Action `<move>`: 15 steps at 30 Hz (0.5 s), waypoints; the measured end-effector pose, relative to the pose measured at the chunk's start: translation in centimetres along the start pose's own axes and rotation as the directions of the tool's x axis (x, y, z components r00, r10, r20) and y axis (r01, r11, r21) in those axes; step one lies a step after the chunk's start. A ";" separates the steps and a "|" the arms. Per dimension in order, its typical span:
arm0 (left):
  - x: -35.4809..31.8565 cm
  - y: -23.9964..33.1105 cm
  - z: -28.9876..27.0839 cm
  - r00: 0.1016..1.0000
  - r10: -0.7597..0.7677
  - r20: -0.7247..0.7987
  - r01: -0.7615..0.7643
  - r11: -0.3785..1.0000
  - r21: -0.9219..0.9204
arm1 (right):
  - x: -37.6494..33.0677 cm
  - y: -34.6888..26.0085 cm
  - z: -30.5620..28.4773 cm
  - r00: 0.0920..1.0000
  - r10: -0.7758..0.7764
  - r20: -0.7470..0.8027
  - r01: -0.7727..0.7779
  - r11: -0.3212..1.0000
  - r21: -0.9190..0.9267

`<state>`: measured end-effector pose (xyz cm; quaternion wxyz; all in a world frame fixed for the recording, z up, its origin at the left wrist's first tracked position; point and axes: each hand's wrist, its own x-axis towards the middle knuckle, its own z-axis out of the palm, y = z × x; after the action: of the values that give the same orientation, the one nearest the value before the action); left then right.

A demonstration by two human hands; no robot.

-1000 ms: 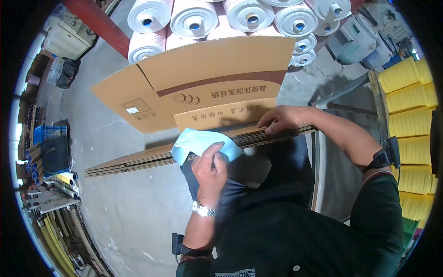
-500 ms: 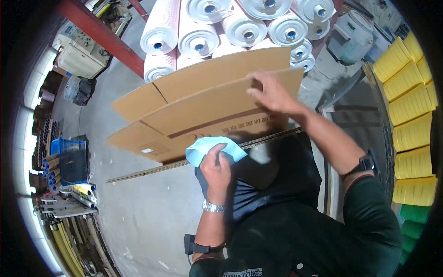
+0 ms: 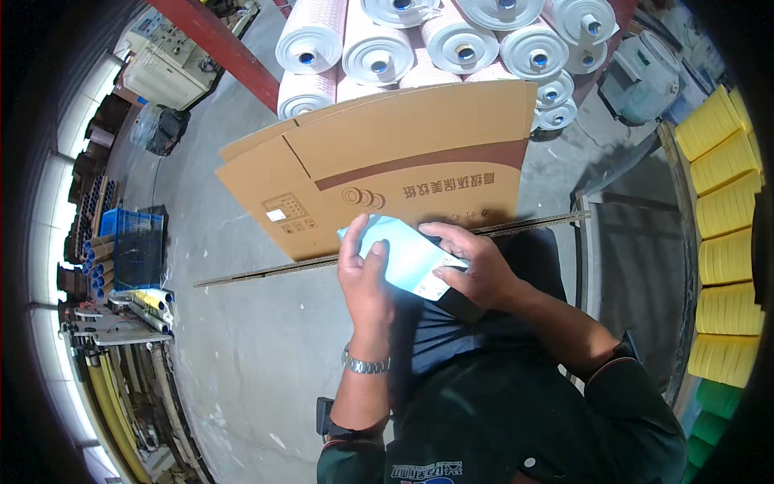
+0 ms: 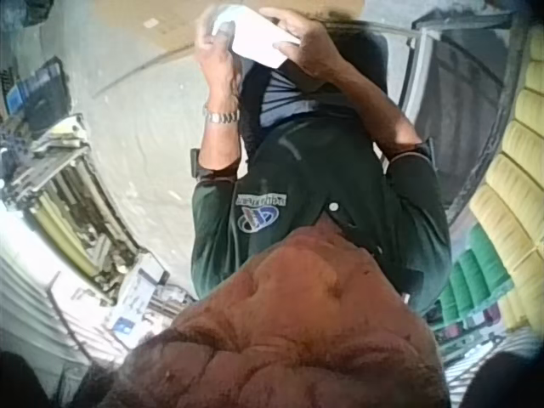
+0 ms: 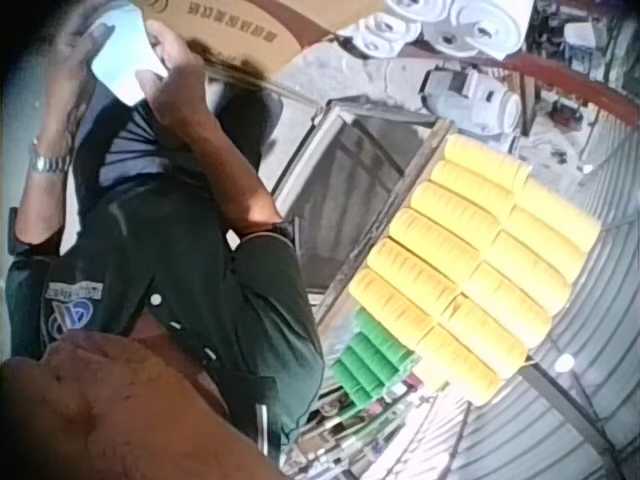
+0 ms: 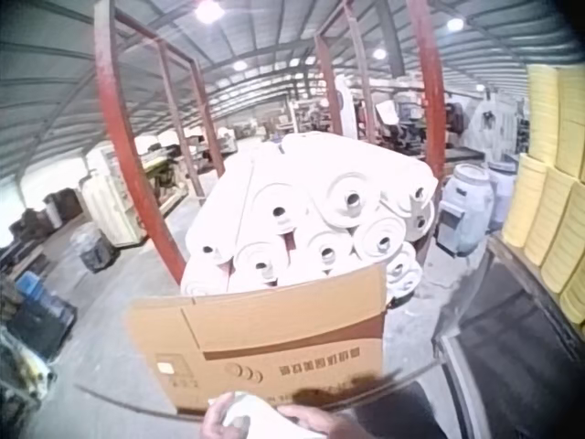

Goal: Folding a cardboard shipping box and applying adhesive labels to it in a manufacturing facility.

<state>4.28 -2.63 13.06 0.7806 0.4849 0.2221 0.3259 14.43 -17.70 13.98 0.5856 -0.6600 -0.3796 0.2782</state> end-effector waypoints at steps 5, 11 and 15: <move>-2.3 0.2 0.9 0.994 -0.002 0.110 -0.007 0.997 0.080 | -0.1 0.6 -0.1 0.985 -0.147 -0.093 0.130 0.978 -0.163; -3.2 -0.9 0.3 0.994 -0.101 0.051 0.091 0.982 0.166 | -0.8 0.5 -0.3 0.995 -0.097 0.012 0.097 0.979 -0.181; -3.2 -0.6 0.1 0.974 -0.209 0.089 0.212 0.977 -0.031 | -1.3 0.8 -0.3 0.994 -0.092 0.065 0.098 0.990 -0.102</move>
<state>2.34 -5.23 12.69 0.8290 0.4565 0.2321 0.2247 14.09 -18.97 13.14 0.5509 -0.6625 -0.4422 0.2492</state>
